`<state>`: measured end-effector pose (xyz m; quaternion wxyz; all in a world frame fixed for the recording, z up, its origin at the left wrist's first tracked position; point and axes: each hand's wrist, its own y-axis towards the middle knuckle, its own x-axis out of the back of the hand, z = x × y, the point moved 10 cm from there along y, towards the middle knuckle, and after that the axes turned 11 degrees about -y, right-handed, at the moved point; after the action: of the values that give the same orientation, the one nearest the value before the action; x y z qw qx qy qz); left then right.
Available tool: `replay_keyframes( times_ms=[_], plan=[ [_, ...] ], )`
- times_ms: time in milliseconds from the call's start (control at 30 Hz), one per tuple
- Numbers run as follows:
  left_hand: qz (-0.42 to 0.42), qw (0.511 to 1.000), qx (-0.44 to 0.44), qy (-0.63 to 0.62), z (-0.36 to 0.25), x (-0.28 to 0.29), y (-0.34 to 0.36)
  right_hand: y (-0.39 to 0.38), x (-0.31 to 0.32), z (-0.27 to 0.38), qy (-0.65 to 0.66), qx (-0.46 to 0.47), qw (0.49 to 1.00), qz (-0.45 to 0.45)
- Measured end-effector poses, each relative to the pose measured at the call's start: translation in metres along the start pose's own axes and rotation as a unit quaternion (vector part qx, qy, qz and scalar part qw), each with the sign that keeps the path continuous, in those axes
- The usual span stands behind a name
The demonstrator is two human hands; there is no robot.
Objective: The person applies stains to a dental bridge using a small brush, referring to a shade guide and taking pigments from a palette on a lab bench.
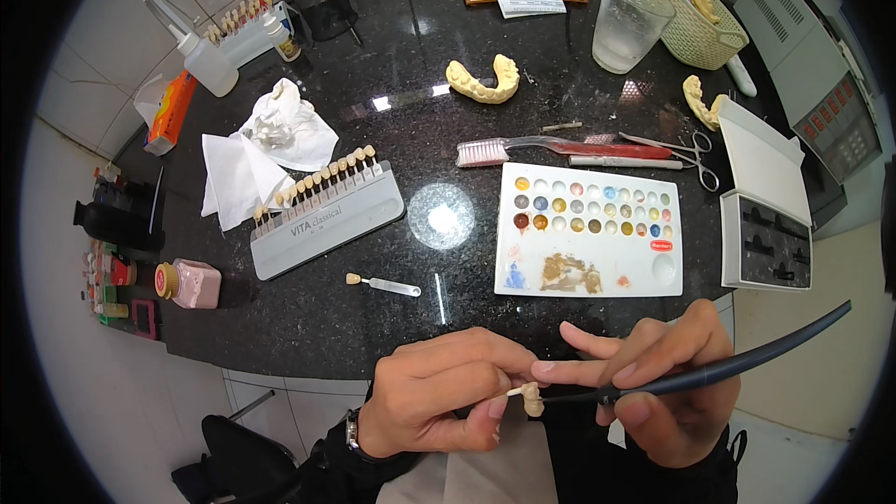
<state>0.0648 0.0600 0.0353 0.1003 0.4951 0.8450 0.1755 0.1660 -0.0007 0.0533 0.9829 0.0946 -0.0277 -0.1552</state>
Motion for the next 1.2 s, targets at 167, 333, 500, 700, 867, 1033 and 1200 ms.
replay_keyframes(
  times_ms=[167, 333, 500, 700, 867, 1033, 1200],
  plan=[
    [0.003, 1.000, 0.000, 0.009, -0.0023, -0.0009, 0.0002, -0.0003, 0.0000, -0.0012, 0.001, -0.007, 1.000, -0.003],
    [-0.001, 1.000, -0.005, 0.001, 0.0009, 0.0003, -0.0009, 0.0005, -0.0039, -0.0004, -0.019, 0.009, 0.999, 0.043],
    [-0.004, 1.000, -0.001, 0.003, -0.0005, -0.0004, -0.0001, -0.0001, 0.0011, -0.0019, 0.009, -0.013, 1.000, -0.001],
    [-0.004, 1.000, 0.000, 0.006, -0.0007, 0.0001, -0.0004, 0.0004, -0.0046, 0.0024, -0.021, 0.010, 0.999, 0.041],
    [-0.001, 1.000, 0.005, 0.005, 0.0001, -0.0008, 0.0000, -0.0016, -0.0001, -0.0001, 0.004, 0.001, 1.000, -0.003],
    [-0.002, 1.000, 0.006, 0.009, -0.0006, -0.0002, 0.0004, -0.0002, -0.0062, 0.0037, -0.054, 0.030, 0.997, 0.045],
    [-0.030, 0.999, -0.021, 0.010, -0.0020, 0.0015, 0.0010, -0.0011, -0.0037, 0.0042, -0.010, 0.020, 0.999, 0.031]
  ],
)
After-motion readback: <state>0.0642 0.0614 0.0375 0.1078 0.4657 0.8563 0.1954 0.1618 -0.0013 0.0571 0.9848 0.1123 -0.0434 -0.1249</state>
